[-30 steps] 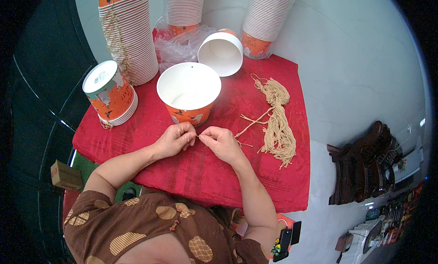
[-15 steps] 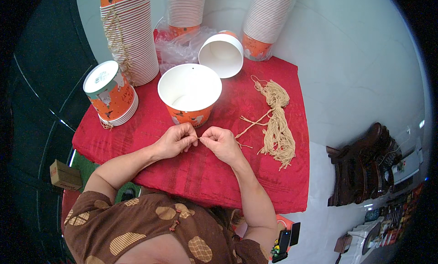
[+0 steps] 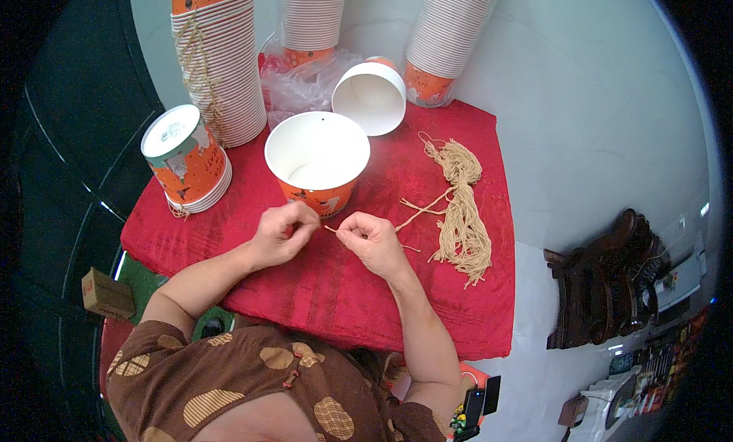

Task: Attach a string handle to a paper bucket.

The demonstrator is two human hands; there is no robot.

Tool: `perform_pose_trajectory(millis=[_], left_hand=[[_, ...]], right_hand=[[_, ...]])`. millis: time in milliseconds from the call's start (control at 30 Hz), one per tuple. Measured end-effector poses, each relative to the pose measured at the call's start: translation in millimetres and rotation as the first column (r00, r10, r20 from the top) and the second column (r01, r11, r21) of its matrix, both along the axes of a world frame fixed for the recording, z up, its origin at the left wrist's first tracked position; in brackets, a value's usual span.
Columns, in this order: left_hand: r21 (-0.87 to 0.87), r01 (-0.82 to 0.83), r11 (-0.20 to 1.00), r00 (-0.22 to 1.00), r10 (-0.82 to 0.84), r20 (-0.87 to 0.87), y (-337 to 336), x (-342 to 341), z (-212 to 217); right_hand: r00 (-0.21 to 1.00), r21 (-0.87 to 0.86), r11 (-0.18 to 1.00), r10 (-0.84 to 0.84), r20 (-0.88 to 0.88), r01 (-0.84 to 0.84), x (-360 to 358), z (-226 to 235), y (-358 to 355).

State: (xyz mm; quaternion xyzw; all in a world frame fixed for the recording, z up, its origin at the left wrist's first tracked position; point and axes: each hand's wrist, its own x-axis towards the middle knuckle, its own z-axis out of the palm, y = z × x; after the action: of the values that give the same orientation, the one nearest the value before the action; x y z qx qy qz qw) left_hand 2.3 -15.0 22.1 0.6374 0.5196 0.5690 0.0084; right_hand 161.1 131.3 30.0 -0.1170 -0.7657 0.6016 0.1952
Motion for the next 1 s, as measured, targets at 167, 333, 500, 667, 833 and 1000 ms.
perform_pose_trajectory(millis=[167, 333, 500, 667, 833, 1000], left_hand=[[0.43, -0.345, 0.834, 0.908, 0.412, -0.072, -7, -14, 25], [0.376, -0.559, 0.739, 0.801, 0.599, 0.014, -6, -41, 23], [0.244, -0.566, 0.787, 0.81, 0.586, -0.011, -6, -46, 27], [0.162, -0.477, 0.864, 0.855, 0.499, -0.143, -7, -39, 35], [0.138, -0.446, 0.884, 0.854, 0.466, -0.23, -6, -36, 30], [0.207, -0.463, 0.862, 0.831, 0.503, -0.239, -2, -24, 25]], right_hand=[[0.994, -0.008, 0.999, -0.05, -0.093, 0.05, -1, -2, 0], [0.981, 0.13, 0.985, -0.092, -0.172, 0.115, -2, 1, -18], [0.978, 0.249, 0.968, 0.076, -0.192, -0.026, -2, 7, -41], [0.944, 0.282, 0.953, -0.01, -0.331, 0.109, -4, 6, -45], [0.881, 0.17, 0.928, -0.239, -0.409, 0.33, -7, 3, -40], [0.866, 0.211, 0.897, -0.276, -0.418, 0.388, -7, 0, -39]])
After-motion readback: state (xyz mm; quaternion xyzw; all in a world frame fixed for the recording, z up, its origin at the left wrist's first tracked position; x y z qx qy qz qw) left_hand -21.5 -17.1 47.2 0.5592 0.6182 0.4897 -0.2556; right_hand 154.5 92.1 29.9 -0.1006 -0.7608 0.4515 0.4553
